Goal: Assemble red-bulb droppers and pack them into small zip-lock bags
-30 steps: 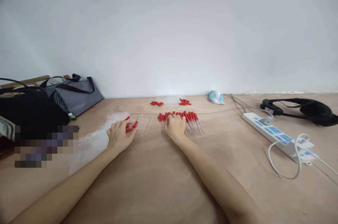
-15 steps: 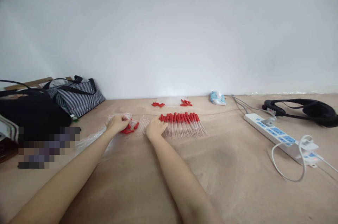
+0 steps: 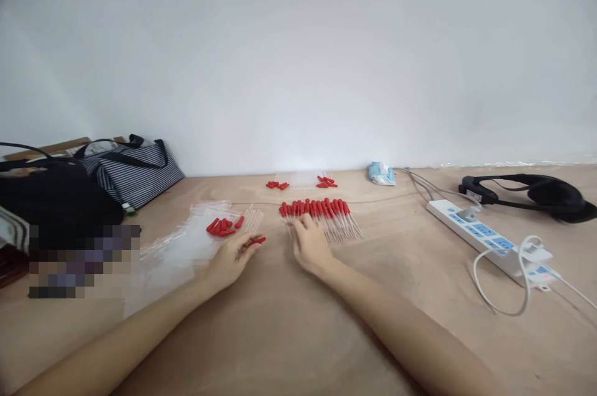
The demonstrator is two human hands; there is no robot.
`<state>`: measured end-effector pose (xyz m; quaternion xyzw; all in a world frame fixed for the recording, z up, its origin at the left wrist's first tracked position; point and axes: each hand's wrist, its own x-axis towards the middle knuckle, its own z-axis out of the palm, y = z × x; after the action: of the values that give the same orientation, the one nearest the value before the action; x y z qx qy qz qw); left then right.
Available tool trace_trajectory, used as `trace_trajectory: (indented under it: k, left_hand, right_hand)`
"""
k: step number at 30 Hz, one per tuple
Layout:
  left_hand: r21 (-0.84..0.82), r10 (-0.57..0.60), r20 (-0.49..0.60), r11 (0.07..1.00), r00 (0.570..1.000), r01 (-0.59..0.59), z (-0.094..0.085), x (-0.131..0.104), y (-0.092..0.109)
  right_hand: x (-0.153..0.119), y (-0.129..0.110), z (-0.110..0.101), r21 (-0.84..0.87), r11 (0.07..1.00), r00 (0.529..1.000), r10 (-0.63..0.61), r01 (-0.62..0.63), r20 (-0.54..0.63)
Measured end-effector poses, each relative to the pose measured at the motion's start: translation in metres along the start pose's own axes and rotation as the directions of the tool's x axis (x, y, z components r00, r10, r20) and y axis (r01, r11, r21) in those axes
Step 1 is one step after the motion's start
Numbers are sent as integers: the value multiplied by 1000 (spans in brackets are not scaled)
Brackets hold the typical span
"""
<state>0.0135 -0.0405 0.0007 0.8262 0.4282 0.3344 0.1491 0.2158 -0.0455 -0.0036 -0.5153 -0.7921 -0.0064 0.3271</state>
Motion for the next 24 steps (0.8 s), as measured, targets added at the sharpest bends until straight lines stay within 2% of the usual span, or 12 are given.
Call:
trace_trajectory:
  k: [2,6,12,24]
  left_hand:
    - [-7,55,32,998,998,-55,6,-9,9]
    - [-57,96,91,994,991,-91,10,-16,20]
    - [-99,111,129,990,985,-99,9,-16,17]
    - [-118,134,104,986,986,-121,10,-18,19]
  right_hand:
    - [-22,13,-8,25,997,997,-69,70,-38]
    - [-41,15,-12,77,989,991,-130,128,21]
    - [-40,0,-8,72,980,978,-192,187,76]
    - [-41,0,-10,83,981,977,-185,177,102]
